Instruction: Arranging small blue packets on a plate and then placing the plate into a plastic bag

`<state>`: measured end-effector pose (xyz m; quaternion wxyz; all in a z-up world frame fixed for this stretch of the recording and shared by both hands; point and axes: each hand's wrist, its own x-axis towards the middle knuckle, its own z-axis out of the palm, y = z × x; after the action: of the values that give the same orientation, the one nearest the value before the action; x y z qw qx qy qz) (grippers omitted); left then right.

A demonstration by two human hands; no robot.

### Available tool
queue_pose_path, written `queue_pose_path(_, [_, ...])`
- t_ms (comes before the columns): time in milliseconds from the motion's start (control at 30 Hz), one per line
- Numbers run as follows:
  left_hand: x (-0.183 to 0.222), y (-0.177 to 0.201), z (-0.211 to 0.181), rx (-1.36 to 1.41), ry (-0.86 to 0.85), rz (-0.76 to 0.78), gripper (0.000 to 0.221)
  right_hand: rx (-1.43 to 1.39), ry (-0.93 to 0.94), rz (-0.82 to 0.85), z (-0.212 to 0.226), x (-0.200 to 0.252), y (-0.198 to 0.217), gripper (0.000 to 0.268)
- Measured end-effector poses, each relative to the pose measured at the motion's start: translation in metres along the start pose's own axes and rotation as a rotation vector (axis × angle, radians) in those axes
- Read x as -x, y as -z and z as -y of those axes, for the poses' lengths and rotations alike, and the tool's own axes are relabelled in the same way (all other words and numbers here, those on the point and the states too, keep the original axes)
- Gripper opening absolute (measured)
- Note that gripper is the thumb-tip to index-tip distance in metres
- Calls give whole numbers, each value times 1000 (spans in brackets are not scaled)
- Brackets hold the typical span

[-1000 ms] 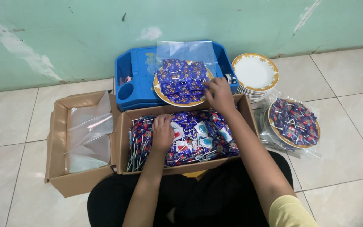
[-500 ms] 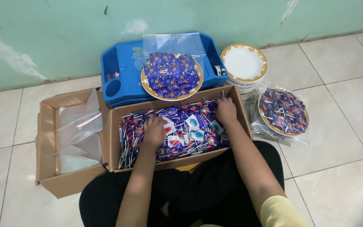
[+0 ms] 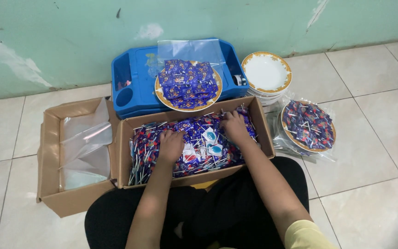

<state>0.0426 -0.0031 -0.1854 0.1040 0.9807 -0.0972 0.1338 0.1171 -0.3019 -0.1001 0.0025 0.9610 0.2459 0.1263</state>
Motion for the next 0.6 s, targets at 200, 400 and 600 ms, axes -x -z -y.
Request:
queue_pose_path(200, [0, 62, -36, 46, -38, 36, 36, -315, -338, 253, 29, -3, 38, 36])
queue_pose_path(400, [-3, 31, -23, -29, 19, 144, 60, -322, -495, 576, 9, -10, -29, 28])
queue_pose_path(600, [-3, 24, -12, 60, 26, 192, 52, -377, -384, 507, -16, 2, -19, 22])
